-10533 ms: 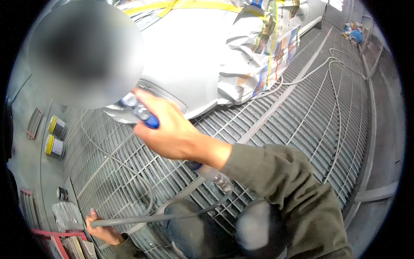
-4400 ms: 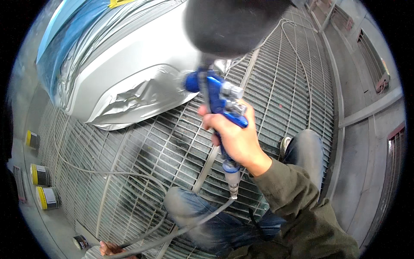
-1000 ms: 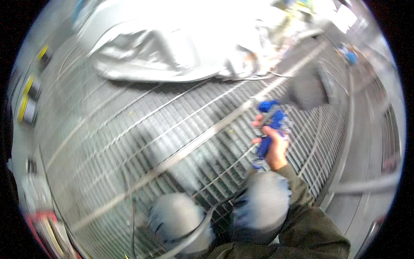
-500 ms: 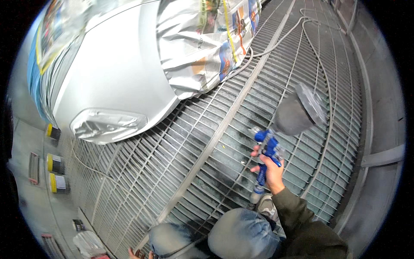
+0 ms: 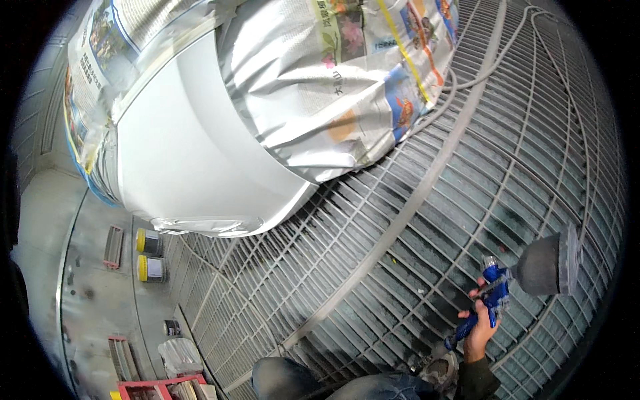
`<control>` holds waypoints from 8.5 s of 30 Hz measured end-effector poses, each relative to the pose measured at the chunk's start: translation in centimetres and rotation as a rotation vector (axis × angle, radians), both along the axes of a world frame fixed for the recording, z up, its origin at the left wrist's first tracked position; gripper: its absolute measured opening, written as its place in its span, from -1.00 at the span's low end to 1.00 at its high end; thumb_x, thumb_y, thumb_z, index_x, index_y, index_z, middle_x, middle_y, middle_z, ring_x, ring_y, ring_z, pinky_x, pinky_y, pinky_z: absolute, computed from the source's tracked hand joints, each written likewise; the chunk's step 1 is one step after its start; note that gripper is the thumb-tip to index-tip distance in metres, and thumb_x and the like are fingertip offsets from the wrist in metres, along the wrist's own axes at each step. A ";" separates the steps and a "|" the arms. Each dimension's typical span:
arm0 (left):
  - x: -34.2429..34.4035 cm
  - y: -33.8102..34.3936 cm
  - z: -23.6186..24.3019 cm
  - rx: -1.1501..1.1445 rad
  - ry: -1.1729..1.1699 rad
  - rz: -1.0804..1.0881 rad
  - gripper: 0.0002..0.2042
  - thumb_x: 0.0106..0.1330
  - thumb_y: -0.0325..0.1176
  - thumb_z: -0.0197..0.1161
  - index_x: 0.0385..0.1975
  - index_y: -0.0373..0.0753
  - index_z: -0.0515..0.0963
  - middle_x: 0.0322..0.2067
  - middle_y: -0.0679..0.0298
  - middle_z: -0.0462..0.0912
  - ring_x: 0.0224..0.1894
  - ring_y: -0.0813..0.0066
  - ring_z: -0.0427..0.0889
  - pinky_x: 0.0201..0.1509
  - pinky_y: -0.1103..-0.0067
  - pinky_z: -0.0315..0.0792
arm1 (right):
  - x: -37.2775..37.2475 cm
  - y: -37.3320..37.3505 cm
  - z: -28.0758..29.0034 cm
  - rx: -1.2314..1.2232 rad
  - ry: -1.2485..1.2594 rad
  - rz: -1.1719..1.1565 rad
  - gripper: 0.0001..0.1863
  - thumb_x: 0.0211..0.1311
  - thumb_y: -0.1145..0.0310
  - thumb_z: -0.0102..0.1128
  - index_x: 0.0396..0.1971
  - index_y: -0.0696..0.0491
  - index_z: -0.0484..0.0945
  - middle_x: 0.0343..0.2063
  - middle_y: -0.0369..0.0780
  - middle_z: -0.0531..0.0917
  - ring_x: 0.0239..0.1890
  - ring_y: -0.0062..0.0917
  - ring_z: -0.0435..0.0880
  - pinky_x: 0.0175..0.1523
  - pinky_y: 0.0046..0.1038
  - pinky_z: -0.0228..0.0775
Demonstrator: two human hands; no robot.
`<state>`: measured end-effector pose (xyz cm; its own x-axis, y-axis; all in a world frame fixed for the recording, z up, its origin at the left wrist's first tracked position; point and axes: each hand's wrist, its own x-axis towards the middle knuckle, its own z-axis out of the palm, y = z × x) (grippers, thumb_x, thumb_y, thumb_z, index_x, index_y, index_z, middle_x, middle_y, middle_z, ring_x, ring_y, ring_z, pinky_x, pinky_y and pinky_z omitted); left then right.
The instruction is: The person uses a spray gun to apply white paint to the rear bumper and lower side panels of a car in a paint booth. The car is masked with plastic and newspaper. The person moves around the vehicle to cover different areas and finishes by detaching the spray gun hose.
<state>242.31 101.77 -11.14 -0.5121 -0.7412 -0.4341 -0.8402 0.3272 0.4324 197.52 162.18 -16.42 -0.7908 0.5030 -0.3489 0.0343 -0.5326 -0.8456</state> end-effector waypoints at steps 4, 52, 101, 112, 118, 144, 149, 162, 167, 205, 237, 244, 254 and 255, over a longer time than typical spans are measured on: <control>0.4 0.4 0.7 0.379 -0.161 0.619 -0.71 0.26 -0.48 0.12 -0.04 -0.46 0.51 -0.19 -0.02 0.63 -0.18 0.16 0.66 -0.14 0.35 0.59 | -0.6 0.4 -0.9 -0.043 0.002 -0.003 -0.48 0.25 0.49 -0.06 0.25 0.17 0.29 0.11 -0.16 0.52 -0.05 -0.59 0.55 -0.48 -0.60 0.54; -23.9 18.2 11.2 -0.524 0.679 -0.241 -0.61 0.11 -0.37 0.41 -0.76 -0.25 0.27 -0.81 0.18 0.21 -0.77 0.40 0.21 -0.64 0.43 0.08 | 1.0 -8.6 7.3 0.088 0.097 0.544 -0.57 0.28 0.38 0.14 0.11 0.21 0.39 -0.03 -0.14 0.57 -0.11 -0.50 0.57 -0.50 -0.45 0.62; 0.2 -33.0 67.8 -0.817 0.463 -0.046 -0.60 0.16 -0.49 0.33 -0.72 -0.25 0.18 -0.76 0.13 0.13 -0.72 0.29 0.19 -0.62 0.35 0.10 | 14.0 -68.4 76.2 0.446 0.586 1.522 -0.41 0.18 0.44 0.28 0.22 0.11 0.33 0.12 -0.04 0.47 0.13 -0.26 0.51 0.20 -0.31 0.34; 2.0 -54.0 61.4 -0.322 0.585 0.325 -0.65 0.26 -0.39 0.24 -0.69 -0.30 0.24 -0.67 0.29 0.25 -0.55 0.48 0.22 -0.55 0.42 0.19 | 6.4 -89.9 73.6 0.537 0.627 1.438 -0.12 0.03 0.48 0.26 0.39 0.02 0.08 0.09 -0.01 0.45 0.06 -0.10 0.50 0.10 -0.21 0.41; -11.8 -63.6 59.1 -0.284 0.128 0.182 -0.61 0.29 -0.29 0.31 -0.66 -0.34 0.30 -0.67 0.26 0.29 -0.55 0.53 0.20 -0.55 0.45 0.20 | 4.9 -93.5 69.5 0.867 0.291 1.098 -0.12 0.02 0.44 0.29 0.39 0.02 0.10 0.10 -0.03 0.41 0.06 -0.10 0.50 0.00 -0.23 0.49; -27.7 -58.0 47.8 0.244 -0.357 -0.790 -0.74 0.02 -0.20 0.40 -0.46 -0.24 0.55 -0.60 0.15 0.56 -0.55 0.26 0.48 -0.36 0.33 0.41 | 0.5 -82.8 51.7 1.301 -0.355 0.924 -0.18 -0.06 0.52 0.21 0.33 -0.14 0.27 0.08 -0.16 0.42 0.11 -0.24 0.46 -0.37 -0.36 0.66; -29.0 -56.0 48.0 0.346 -0.384 -0.632 -0.76 0.07 -0.24 0.38 -0.43 -0.26 0.53 -0.60 0.17 0.56 -0.55 0.32 0.47 -0.37 0.35 0.42 | -2.4 -80.2 52.1 1.371 -0.300 0.794 -0.16 -0.11 0.52 0.25 0.32 -0.13 0.28 0.05 -0.15 0.45 0.03 -0.20 0.50 -0.40 -0.35 0.63; -32.7 -52.5 48.8 0.396 -0.336 -0.520 -0.76 0.09 -0.34 0.40 -0.55 -0.30 0.44 -0.69 0.25 0.42 -0.61 0.52 0.32 -0.51 0.49 0.29 | -7.9 -78.7 54.5 1.468 -0.307 0.792 -0.23 0.01 0.52 0.19 0.34 -0.07 0.25 -0.01 -0.16 0.46 -0.09 -0.33 0.52 -0.48 -0.45 0.61; -33.8 -51.6 49.5 0.417 -0.342 -0.522 -0.71 0.06 -0.40 0.43 -0.61 -0.28 0.38 -0.70 0.42 0.36 -0.59 0.69 0.27 -0.52 0.62 0.22 | -9.1 -77.7 56.0 1.560 -0.296 0.647 -0.23 0.01 0.52 0.19 0.33 0.02 0.25 -0.08 -0.14 0.48 -0.13 -0.31 0.52 -0.47 -0.44 0.58; -31.8 -65.2 50.0 0.277 -0.379 -0.985 -0.71 -0.06 -0.30 0.48 -0.63 -0.30 0.47 -0.72 0.21 0.47 -0.63 0.51 0.43 -0.47 0.49 0.39 | 6.7 -87.5 54.5 1.068 -0.580 1.071 -0.12 -0.03 0.44 0.23 0.38 0.08 0.11 0.09 -0.08 0.44 0.01 -0.20 0.52 -0.15 -0.33 0.58; -45.7 -109.9 66.8 -0.147 0.357 -0.067 -0.63 0.04 -0.35 0.44 -0.81 -0.24 0.35 -0.82 0.17 0.36 -0.74 0.30 0.34 -0.61 0.36 0.23 | -31.8 -149.2 83.4 1.108 0.458 1.580 -0.08 0.00 0.41 0.31 0.40 -0.11 0.06 0.15 -0.13 0.43 0.12 -0.16 0.49 0.07 -0.22 0.47; -63.3 -118.0 71.0 -0.245 0.166 -0.230 -0.70 -0.03 -0.32 0.47 -0.77 -0.25 0.45 -0.79 0.07 0.42 -0.70 0.04 0.44 -0.59 0.28 0.33 | -48.0 -157.8 82.3 1.142 0.404 1.652 -0.12 0.01 0.42 0.27 0.38 -0.09 0.09 0.14 -0.13 0.43 0.12 -0.18 0.47 -0.02 -0.21 0.49; -68.9 -134.7 71.7 -0.125 -0.192 -0.560 -0.64 0.06 -0.17 0.40 -0.74 -0.21 0.39 -0.79 0.18 0.33 -0.74 0.19 0.34 -0.65 0.31 0.21 | -66.9 -168.3 85.6 1.136 0.339 1.476 -0.15 0.02 0.42 0.29 0.37 -0.12 0.15 0.09 -0.12 0.48 0.06 -0.16 0.52 0.01 -0.21 0.48; -70.4 -136.6 71.5 -0.097 -0.219 -0.513 -0.62 0.08 -0.15 0.39 -0.74 -0.21 0.37 -0.80 0.19 0.31 -0.75 0.22 0.32 -0.66 0.32 0.20 | -68.2 -169.7 85.3 1.142 0.333 1.432 -0.19 0.05 0.40 0.27 0.36 -0.11 0.17 0.07 -0.12 0.49 0.06 -0.16 0.52 0.02 -0.21 0.48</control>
<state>171.90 -34.83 60.33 -0.7227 -0.4626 -0.5134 -0.6298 0.7468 0.2136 129.37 -7.48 68.90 -0.7274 -0.6746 -0.1258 -0.3340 0.5081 -0.7939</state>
